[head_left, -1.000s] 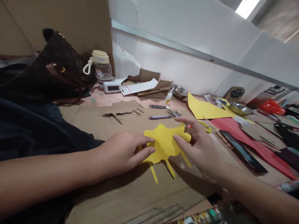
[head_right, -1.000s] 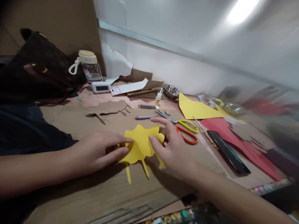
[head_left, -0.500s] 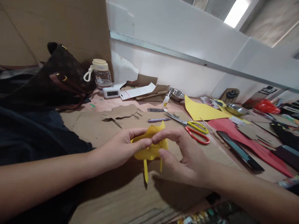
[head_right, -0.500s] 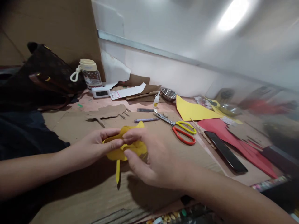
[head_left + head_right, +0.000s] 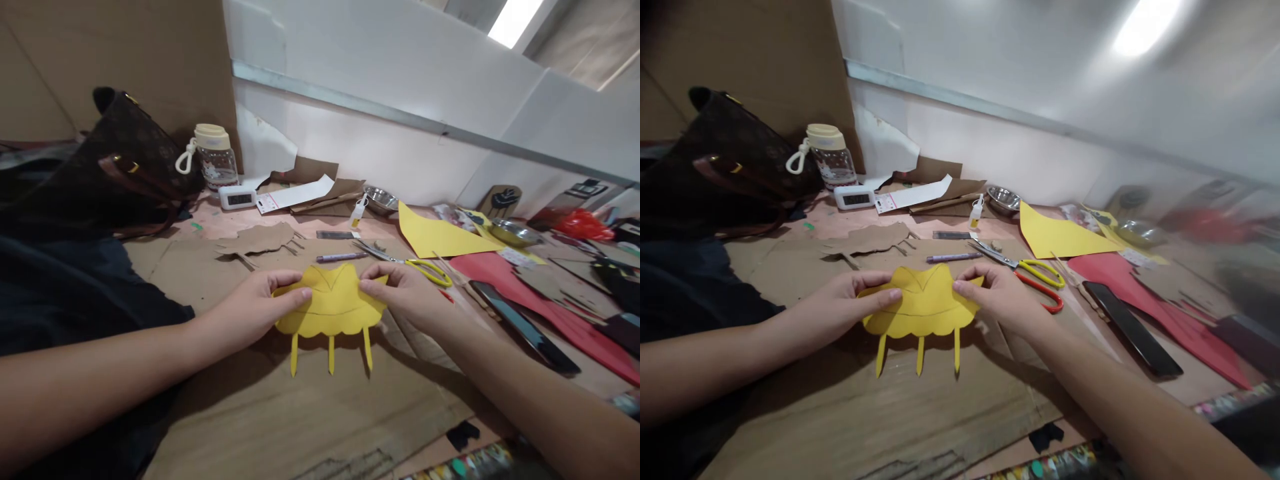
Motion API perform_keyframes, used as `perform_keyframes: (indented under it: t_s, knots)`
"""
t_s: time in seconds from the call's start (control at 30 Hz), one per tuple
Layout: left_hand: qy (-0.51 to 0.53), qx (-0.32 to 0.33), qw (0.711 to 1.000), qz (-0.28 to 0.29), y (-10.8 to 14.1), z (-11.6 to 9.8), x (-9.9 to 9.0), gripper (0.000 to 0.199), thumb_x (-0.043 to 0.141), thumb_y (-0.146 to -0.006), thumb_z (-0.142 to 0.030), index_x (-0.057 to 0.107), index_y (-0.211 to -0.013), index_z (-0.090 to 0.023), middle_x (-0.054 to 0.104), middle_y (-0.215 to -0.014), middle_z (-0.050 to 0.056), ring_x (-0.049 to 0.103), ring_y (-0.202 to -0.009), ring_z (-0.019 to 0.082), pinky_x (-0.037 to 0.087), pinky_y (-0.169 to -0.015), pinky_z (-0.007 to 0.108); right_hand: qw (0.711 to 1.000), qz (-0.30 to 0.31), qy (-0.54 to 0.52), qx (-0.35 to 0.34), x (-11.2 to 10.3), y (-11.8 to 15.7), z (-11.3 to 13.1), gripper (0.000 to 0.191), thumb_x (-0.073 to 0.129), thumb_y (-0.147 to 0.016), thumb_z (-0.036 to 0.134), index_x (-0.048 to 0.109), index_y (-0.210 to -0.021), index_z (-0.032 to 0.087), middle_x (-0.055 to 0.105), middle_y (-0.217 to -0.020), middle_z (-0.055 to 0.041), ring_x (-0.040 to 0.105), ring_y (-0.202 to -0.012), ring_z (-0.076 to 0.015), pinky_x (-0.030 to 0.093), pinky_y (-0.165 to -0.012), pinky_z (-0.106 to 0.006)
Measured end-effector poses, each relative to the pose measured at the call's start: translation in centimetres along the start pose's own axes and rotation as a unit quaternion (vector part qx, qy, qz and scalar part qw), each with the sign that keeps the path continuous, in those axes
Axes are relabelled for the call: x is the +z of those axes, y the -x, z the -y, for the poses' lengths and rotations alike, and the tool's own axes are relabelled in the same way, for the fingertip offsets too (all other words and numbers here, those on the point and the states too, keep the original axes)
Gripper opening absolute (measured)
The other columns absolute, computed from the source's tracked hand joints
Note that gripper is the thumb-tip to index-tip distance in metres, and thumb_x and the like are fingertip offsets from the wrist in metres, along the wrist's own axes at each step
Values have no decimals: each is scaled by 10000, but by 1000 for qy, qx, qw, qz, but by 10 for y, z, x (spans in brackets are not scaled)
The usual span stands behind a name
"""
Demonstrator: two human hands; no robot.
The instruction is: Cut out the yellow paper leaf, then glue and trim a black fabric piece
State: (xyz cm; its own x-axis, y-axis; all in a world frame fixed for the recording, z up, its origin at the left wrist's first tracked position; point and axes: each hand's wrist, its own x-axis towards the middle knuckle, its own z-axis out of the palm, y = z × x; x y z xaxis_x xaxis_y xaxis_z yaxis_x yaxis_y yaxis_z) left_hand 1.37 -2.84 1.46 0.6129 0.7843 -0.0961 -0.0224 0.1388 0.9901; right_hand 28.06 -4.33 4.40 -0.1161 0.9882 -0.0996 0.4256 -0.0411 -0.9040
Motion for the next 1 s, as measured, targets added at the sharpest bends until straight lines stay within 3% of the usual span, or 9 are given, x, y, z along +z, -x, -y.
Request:
perform_keyframes:
  t_s: [0.1,0.2,0.3,0.43,0.53,0.63,0.77,0.87,1.0]
  knots:
    - [-82,-5,996,-27,-2,-1,-3,328,741,-882,-486,772,-1061,-213,842,-1004,48,785,-869,234,639,-815,358,999,27,-8,35,5,6,-3,349,855,-741,509,692,-809,208,735,-768,-22,684,-682,-188,532,-624,-295]
    - [-218,10,975,-51,-2,-6,-6,289,684,-900,-485,773,-921,-210,814,-877,12,741,-785,204,580,-670,282,997,60,13,45,7,5,-4,328,815,-794,528,701,-822,221,742,-766,-33,680,-657,-198,516,-571,-297]
    - [-287,45,956,-50,-2,-8,-9,258,644,-904,-441,754,-877,-209,789,-825,-9,712,-754,185,548,-644,259,996,54,72,-11,-4,-2,-4,378,719,-864,593,712,-867,215,748,-808,-53,685,-698,-211,533,-605,-316]
    - [-285,74,954,-53,-5,-2,-15,314,611,-924,-480,763,-968,-209,802,-891,13,714,-784,193,551,-635,261,963,-55,243,-107,-48,-14,-7,394,637,-905,582,710,-1005,208,755,-932,-83,705,-842,-255,569,-767,-384]
    - [-263,73,960,-64,-9,2,-17,309,610,-921,-461,768,-1007,-209,816,-957,34,730,-838,206,576,-675,278,902,-63,425,-51,-87,-15,-15,413,584,-930,465,691,-1244,219,773,-1142,-128,730,-1041,-318,579,-915,-452]
    - [-211,56,974,-62,-11,3,-17,299,623,-921,-422,760,-1068,-200,821,-996,43,739,-837,203,592,-685,285,881,-49,471,-1,-113,-11,-27,499,593,-910,449,693,-1320,184,758,-1267,-193,732,-1103,-387,597,-894,-501]
    - [-181,59,979,-77,-12,2,-17,340,689,-903,-418,753,-1161,-205,812,-1003,34,732,-807,191,593,-655,273,879,-21,476,29,-127,-8,-41,585,606,-887,384,648,-1432,176,750,-1317,-187,748,-1117,-361,619,-883,-453]
    - [-210,66,971,-98,-12,2,-19,331,734,-879,-435,777,-1111,-203,807,-963,34,730,-815,194,598,-660,270,876,-24,481,34,-129,-12,-47,665,622,-869,362,602,-1496,141,697,-1397,-220,719,-1181,-369,600,-941,-460]
    - [-228,69,966,-105,-12,3,-19,304,741,-885,-455,799,-1062,-215,809,-940,23,726,-803,186,602,-674,266,877,-24,478,42,-127,-21,-52,727,677,-786,299,619,-1495,147,765,-1248,-193,749,-1037,-365,590,-834,-420]
